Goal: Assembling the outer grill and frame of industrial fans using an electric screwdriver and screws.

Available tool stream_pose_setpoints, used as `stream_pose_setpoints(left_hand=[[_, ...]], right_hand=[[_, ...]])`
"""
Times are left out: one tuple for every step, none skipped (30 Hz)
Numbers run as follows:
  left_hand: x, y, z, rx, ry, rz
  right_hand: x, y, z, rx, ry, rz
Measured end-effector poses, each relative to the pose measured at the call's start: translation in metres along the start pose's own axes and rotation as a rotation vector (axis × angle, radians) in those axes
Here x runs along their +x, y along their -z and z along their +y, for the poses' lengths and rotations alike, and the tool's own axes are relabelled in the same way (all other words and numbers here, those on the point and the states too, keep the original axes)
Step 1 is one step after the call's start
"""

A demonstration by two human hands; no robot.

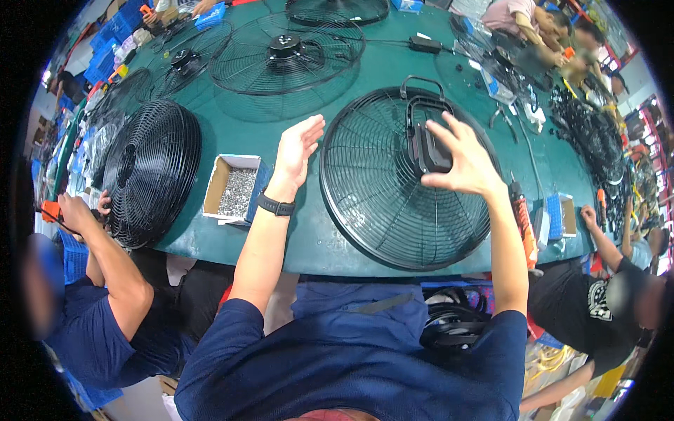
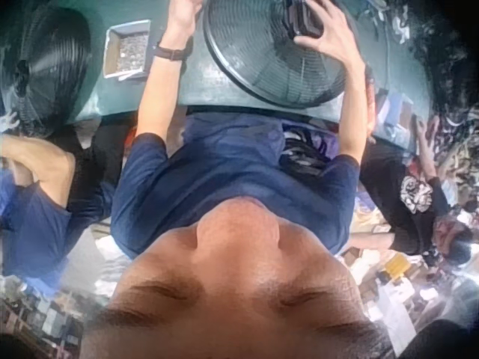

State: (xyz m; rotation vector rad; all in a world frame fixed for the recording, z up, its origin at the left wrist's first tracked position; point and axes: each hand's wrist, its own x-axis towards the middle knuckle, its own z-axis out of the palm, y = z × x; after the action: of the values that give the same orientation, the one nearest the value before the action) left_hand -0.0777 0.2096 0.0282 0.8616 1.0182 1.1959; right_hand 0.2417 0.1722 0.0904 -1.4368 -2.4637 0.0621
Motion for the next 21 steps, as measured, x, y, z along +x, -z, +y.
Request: stream_pose_setpoints(left_hand=[[0.0,-0.001,-0.002,-0.008,-0.034,-0.049],[0.001,-0.002,-0.004,0.01,0.0,-0.033],[0.003,-0.004,-0.007,0.118,-0.044,-0.047],[0.005,-0.005,-0.01,0.224,-0.089,-0.062],[0.006,-0.007,-0.015,0.213,-0.112,-0.077],[0.008,-0.008,-0.02,0.239,-0.08,-0.058],[0.01,-0.009,-0.024,0.325,-0.107,-0.049],[0.012,-0.01,-0.029,0.408,-0.147,-0.052],[0.015,-0.011,-0.033,0.466,-0.159,-0.033],[0.017,-0.011,-0.037,0.472,-0.16,-0.018],[0.019,-0.011,-0.041,0.556,-0.22,-0.005],[0.02,-0.011,-0.044,0.65,-0.285,-0.001],[0.02,-0.01,-0.048,0.654,-0.262,0.012],[0.02,-0.01,-0.052,0.694,-0.291,0.04],[0.022,-0.011,-0.054,0.726,-0.348,0.051],[0.024,-0.011,-0.056,0.74,-0.32,0.066],[0.024,-0.012,-0.058,0.699,-0.331,0.081],[0.025,-0.013,-0.06,0.654,-0.348,0.079],[0.026,-0.013,-0.061,0.643,-0.351,0.082],[0.026,-0.014,-0.062,0.618,-0.347,0.077],[0.026,-0.014,-0.062,0.585,-0.331,0.088]], right_hand=[[-0.007,-0.002,0.012,0.097,-0.043,0.044],[-0.011,-0.005,0.028,0.229,-0.132,0.096],[-0.021,-0.01,0.043,0.589,-0.266,0.265],[-0.033,-0.009,0.062,0.525,-0.351,0.37],[-0.047,-0.012,0.077,0.528,-0.453,0.448],[-0.06,-0.019,0.091,0.559,-0.598,0.499],[-0.071,-0.026,0.104,0.65,-0.613,0.501],[-0.08,-0.036,0.115,0.73,-0.652,0.581],[-0.089,-0.043,0.124,0.741,-0.609,0.548],[-0.097,-0.049,0.13,0.779,-0.617,0.534],[-0.102,-0.056,0.135,0.812,-0.685,0.543],[-0.104,-0.06,0.14,0.957,-0.583,0.607],[-0.106,-0.061,0.143,0.927,-0.569,0.555],[-0.108,-0.063,0.143,0.895,-0.517,0.555],[-0.108,-0.064,0.145,0.757,-0.564,0.468],[-0.108,-0.065,0.145,0.781,-0.585,0.433],[-0.109,-0.065,0.146,0.821,-0.602,0.426],[-0.11,-0.064,0.146,0.846,-0.604,0.439],[-0.11,-0.065,0.147,0.844,-0.586,0.479],[-0.111,-0.066,0.148,0.859,-0.634,0.459],[-0.111,-0.067,0.15,0.955,-0.628,0.46]])
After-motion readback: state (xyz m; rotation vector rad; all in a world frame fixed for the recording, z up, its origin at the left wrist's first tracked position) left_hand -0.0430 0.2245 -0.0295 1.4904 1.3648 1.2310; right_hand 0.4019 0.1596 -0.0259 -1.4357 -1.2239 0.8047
